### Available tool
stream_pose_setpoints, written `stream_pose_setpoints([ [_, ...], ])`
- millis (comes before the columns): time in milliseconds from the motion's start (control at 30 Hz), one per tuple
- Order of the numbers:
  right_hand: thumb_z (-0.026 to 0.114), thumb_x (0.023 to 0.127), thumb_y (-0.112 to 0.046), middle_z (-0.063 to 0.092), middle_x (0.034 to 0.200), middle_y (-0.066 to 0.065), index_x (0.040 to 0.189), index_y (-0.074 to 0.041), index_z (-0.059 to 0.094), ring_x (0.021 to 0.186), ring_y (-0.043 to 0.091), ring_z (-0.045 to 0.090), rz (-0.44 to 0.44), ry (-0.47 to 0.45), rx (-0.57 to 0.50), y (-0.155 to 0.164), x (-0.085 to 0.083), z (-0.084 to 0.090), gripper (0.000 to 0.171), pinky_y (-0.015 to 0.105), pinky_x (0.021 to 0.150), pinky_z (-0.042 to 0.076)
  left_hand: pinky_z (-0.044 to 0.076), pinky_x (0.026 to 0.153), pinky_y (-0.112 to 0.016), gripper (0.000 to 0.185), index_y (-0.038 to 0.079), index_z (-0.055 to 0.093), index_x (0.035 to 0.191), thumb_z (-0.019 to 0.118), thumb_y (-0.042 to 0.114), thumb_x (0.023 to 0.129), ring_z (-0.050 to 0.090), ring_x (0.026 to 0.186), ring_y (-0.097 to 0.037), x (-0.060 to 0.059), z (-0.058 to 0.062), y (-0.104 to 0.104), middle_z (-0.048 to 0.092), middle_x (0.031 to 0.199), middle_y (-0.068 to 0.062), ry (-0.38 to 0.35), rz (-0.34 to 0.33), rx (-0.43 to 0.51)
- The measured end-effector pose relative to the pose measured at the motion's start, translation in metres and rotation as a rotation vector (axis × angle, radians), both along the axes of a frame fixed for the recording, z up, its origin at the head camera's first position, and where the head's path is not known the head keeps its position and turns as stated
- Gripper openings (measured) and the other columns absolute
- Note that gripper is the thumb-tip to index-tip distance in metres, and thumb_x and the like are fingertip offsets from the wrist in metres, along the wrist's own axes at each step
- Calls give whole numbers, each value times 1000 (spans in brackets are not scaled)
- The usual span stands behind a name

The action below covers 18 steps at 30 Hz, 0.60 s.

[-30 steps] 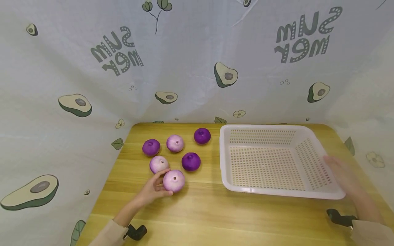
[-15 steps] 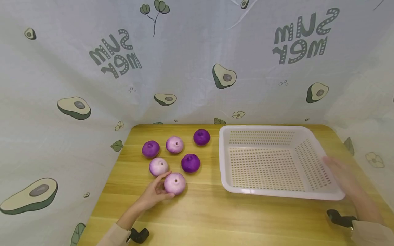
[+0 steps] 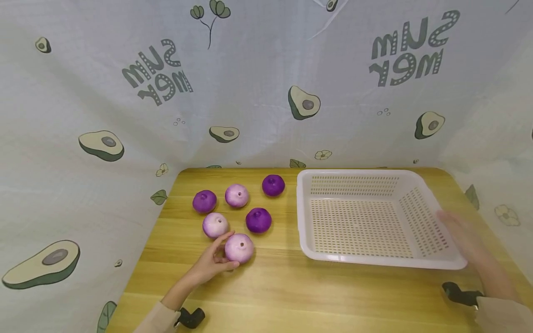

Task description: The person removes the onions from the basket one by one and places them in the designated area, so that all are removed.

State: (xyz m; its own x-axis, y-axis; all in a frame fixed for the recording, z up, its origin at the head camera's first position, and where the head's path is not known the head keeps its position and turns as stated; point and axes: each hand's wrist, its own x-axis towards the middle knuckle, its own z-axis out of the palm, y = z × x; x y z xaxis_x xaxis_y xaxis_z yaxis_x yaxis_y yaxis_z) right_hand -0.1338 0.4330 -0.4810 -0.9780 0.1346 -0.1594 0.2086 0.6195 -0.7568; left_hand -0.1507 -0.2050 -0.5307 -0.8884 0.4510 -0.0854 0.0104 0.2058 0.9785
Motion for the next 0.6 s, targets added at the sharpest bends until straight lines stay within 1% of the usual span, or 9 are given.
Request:
stream_pose_setpoints([
  [67, 19, 108, -43, 14, 141, 51, 147, 20, 6, 124, 68, 20, -2, -10, 2, -1, -1, 1, 75, 78, 103, 9, 60, 77, -34, 82, 3, 30, 154, 77, 4, 87, 64, 99, -35, 0, 0, 0, 28, 150, -31, -8, 3, 0],
  [167, 19, 108, -43, 13, 141, 51, 146, 21, 7, 125, 70, 17, -7, -11, 10, -2, -2, 2, 75, 78, 103, 9, 60, 75, -37, 82, 3, 28, 155, 76, 4, 88, 66, 94, -35, 1, 1, 0, 30, 147, -35, -24, 1, 13],
  [267, 19, 108, -43, 12, 141, 51, 146, 21, 8, 125, 71, 15, -7, -3, 10, -4, -2, 2, 75, 78, 104, 7, 60, 75, -38, 83, 3, 26, 155, 75, 4, 89, 67, 94, -35, 3, 2, -1, 35, 142, -38, -27, -1, 18],
  [400, 20, 108, -42, 14, 141, 52, 146, 21, 8, 124, 71, 17, 0, 7, 14, -4, -3, 1, 75, 78, 103, 8, 60, 75, -40, 84, 4, 25, 156, 75, 3, 89, 68, 95, -37, 4, 3, -2, 39, 138, -39, -50, 5, 25],
  [467, 19, 109, -42, 16, 140, 51, 146, 21, 8, 124, 70, 20, 5, 6, 22, -4, -4, 0, 74, 78, 103, 10, 60, 75, -40, 84, 4, 25, 156, 75, 3, 89, 68, 95, -37, 5, 4, -3, 42, 136, -39, -56, 10, 27],
  [600, 19, 109, -41, 19, 138, 51, 146, 21, 9, 121, 69, 23, 14, 12, 37, -3, -7, 0, 73, 79, 101, 13, 59, 79, -36, 85, 5, 25, 156, 76, 6, 89, 68, 96, -35, 6, 7, -7, 45, 134, -36, -55, 8, -2],
])
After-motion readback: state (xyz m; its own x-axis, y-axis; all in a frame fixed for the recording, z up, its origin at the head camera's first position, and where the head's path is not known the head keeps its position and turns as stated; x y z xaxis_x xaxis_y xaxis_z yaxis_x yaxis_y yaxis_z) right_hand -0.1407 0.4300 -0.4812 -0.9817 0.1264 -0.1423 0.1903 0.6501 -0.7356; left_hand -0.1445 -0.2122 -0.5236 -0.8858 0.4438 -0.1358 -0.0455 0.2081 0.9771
